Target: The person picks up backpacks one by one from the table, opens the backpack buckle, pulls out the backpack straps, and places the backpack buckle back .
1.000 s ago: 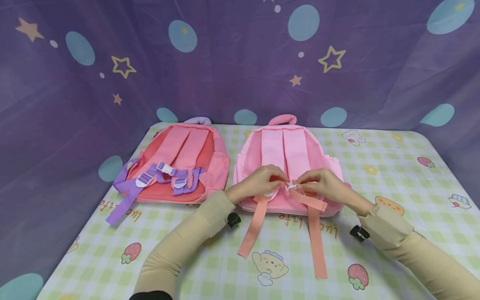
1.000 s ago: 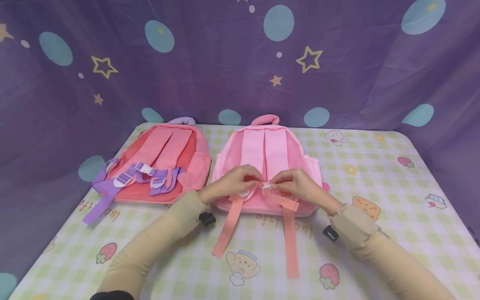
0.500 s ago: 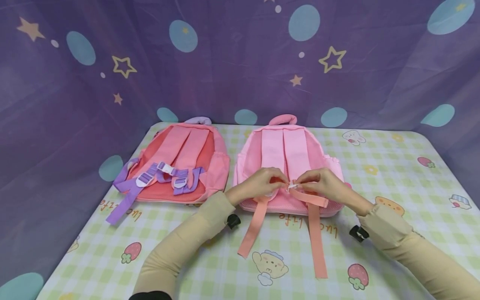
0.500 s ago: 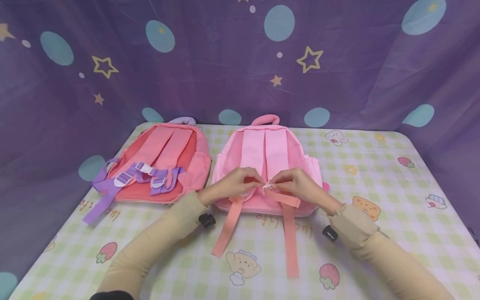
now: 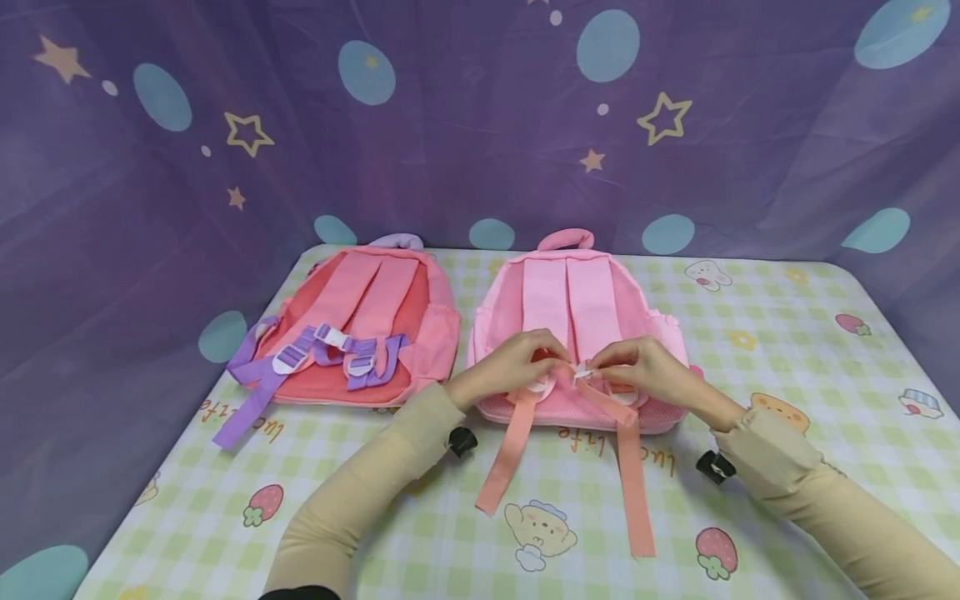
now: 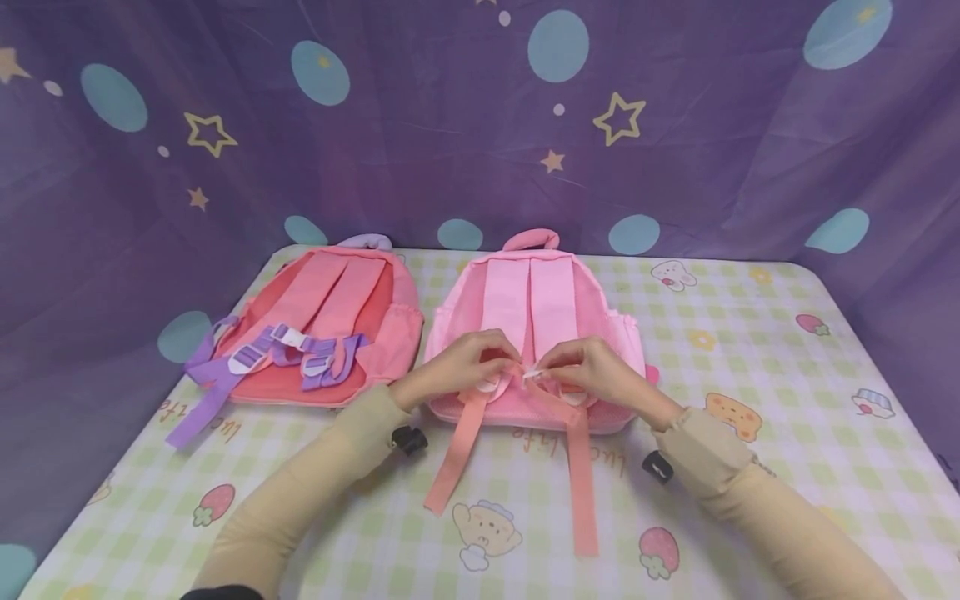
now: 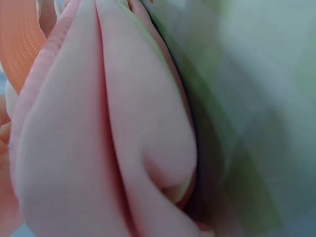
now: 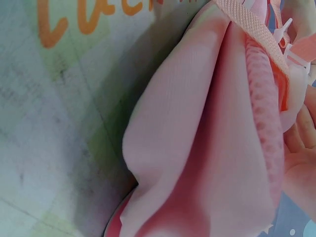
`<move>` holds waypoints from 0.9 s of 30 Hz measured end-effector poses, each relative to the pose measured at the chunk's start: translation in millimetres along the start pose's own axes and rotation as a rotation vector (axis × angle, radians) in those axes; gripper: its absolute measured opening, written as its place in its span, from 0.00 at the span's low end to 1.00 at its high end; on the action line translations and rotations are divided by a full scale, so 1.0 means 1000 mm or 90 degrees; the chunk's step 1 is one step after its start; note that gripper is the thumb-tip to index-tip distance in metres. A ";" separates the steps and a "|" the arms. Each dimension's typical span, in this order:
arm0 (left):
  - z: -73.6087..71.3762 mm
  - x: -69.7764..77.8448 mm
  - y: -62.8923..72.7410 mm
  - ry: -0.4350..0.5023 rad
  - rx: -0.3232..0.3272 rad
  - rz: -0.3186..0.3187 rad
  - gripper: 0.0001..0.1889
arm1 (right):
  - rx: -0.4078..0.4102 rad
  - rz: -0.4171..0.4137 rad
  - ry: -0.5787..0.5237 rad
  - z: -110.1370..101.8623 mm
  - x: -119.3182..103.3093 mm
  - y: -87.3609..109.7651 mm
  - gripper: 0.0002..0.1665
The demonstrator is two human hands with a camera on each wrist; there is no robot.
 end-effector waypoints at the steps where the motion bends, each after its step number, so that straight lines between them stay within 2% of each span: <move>1: 0.000 0.000 0.000 -0.002 0.004 0.004 0.06 | 0.000 -0.005 0.005 0.000 0.000 0.000 0.06; 4: -0.001 -0.001 0.001 -0.002 0.012 0.009 0.06 | -0.003 -0.008 0.006 0.000 0.001 -0.001 0.06; 10: -0.001 -0.007 0.002 0.002 0.032 -0.020 0.05 | -0.014 -0.004 -0.013 0.001 0.001 -0.001 0.06; 16: -0.003 -0.006 0.004 0.015 0.039 -0.036 0.05 | -0.008 -0.012 0.002 0.000 0.000 0.000 0.06; 27: -0.003 -0.011 0.004 0.031 0.065 -0.036 0.03 | -0.015 -0.015 -0.009 0.000 -0.001 0.001 0.06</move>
Point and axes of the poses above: each hand's wrist, its own y-axis away from the middle knuckle, its own z-axis out of the palm, x = y × z, the point moved 1 cm from there along -y, towards the middle knuckle, and after that the axes turned 10 degrees about -x, right-handed, at the moved point
